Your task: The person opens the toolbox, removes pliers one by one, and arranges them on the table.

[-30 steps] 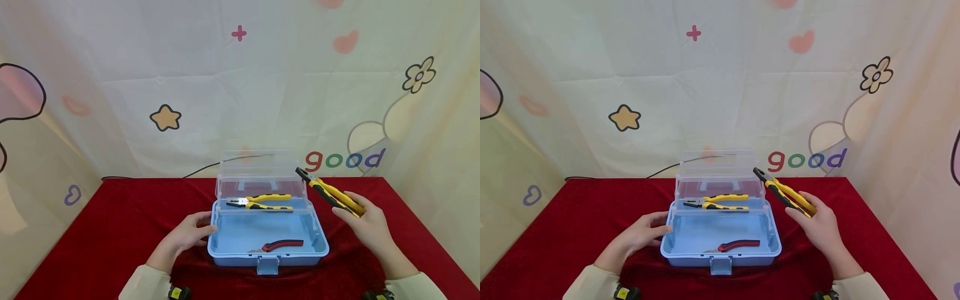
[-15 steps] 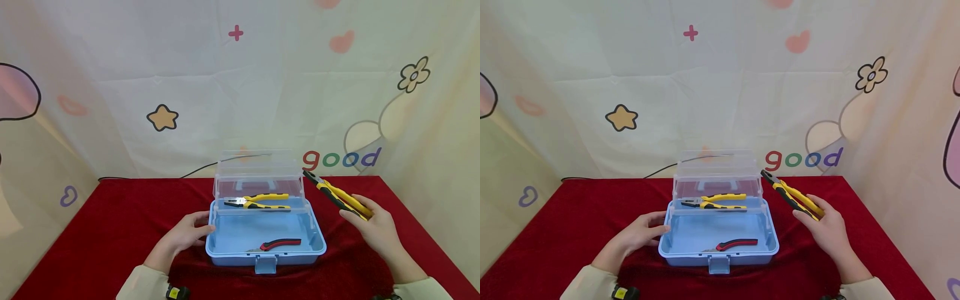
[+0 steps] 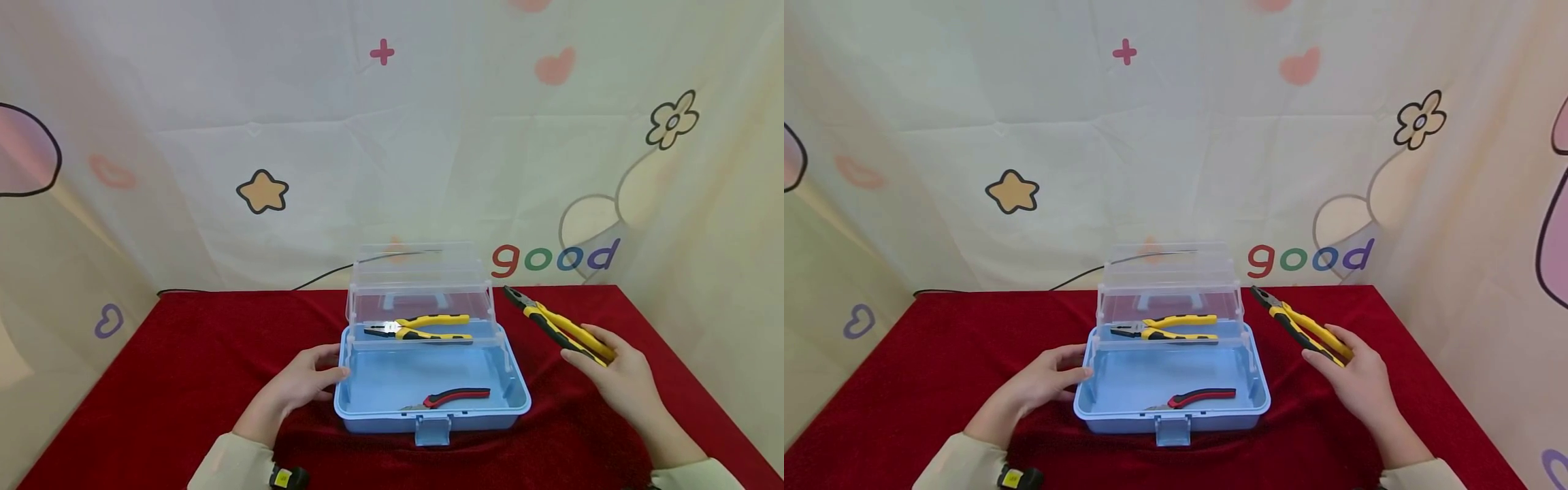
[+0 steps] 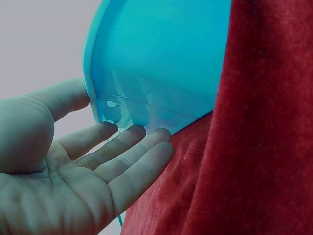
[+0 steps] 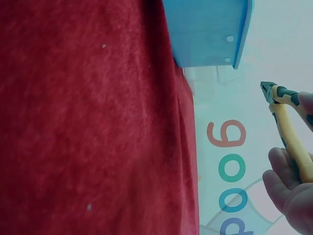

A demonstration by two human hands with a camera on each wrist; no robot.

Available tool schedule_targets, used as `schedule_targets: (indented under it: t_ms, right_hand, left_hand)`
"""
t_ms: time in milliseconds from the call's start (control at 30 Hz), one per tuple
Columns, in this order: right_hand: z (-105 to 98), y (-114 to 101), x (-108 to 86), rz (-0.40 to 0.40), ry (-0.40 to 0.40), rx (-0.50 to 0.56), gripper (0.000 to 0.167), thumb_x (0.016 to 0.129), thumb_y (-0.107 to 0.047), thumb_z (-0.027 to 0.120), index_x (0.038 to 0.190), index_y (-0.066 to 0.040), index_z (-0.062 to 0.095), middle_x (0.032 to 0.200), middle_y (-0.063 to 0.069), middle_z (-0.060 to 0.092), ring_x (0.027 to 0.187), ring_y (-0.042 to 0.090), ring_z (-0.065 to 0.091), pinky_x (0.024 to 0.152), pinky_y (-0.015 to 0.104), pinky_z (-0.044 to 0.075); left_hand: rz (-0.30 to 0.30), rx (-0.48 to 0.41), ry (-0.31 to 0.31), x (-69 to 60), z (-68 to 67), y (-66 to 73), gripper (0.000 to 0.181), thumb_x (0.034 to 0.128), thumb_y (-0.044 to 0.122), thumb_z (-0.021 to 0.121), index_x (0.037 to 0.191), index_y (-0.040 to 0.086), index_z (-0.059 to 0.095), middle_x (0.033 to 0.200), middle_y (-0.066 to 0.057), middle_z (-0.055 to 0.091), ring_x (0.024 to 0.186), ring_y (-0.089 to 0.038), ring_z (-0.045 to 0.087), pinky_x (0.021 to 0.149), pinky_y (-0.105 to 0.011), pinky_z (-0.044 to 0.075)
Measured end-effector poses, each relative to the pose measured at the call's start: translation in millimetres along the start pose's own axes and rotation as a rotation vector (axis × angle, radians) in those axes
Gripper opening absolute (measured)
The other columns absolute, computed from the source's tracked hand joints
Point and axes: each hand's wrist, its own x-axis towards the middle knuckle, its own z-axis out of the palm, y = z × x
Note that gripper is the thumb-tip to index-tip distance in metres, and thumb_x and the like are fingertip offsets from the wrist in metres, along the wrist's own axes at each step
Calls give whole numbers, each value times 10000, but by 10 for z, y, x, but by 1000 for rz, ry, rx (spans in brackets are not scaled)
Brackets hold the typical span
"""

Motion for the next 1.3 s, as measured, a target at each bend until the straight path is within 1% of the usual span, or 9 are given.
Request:
schedule_targets:
  t_ms: [167,433,533,800,1300]
  right_hand:
    - [4,57,-7,13,-10,-23,688,875,-412,641,1386,-8,419,1240,254,493,996,298,449,592,184,460]
    - [21,135,-24,23,-11,-65,694,865,-434,648,1364,2,441,1210,267,526,958,293,470,595,221,427]
    - [23,154,-30,36,-20,-67,710,865,-449,640,1367,9,432,1214,274,518,961,299,466,603,229,434]
    - [36,187,-43,52,-14,-76,721,857,-463,642,1356,15,437,1195,268,525,947,290,473,618,250,445]
    - [28,273,-45,80,-32,-83,730,859,-455,644,1351,37,423,1204,283,513,943,296,473,605,239,458]
  left_hand:
    - [-5,3,9,10,2,-8,523,890,156,646,1369,50,464,1288,-157,551,970,-220,628,779,-436,574]
    - [0,-6,-6,-8,-10,-1,515,900,137,628,1373,32,453,1287,-182,549,970,-226,635,772,-441,575]
    - [-4,-3,-6,-18,-10,9,521,897,138,632,1375,34,451,1291,-180,547,972,-227,633,772,-444,575]
    - [-2,3,8,-15,-1,11,512,890,127,641,1364,42,470,1281,-166,558,967,-223,634,758,-454,575]
    - [-4,1,6,-3,-1,0,512,889,123,641,1365,45,470,1280,-167,557,958,-223,636,756,-456,575]
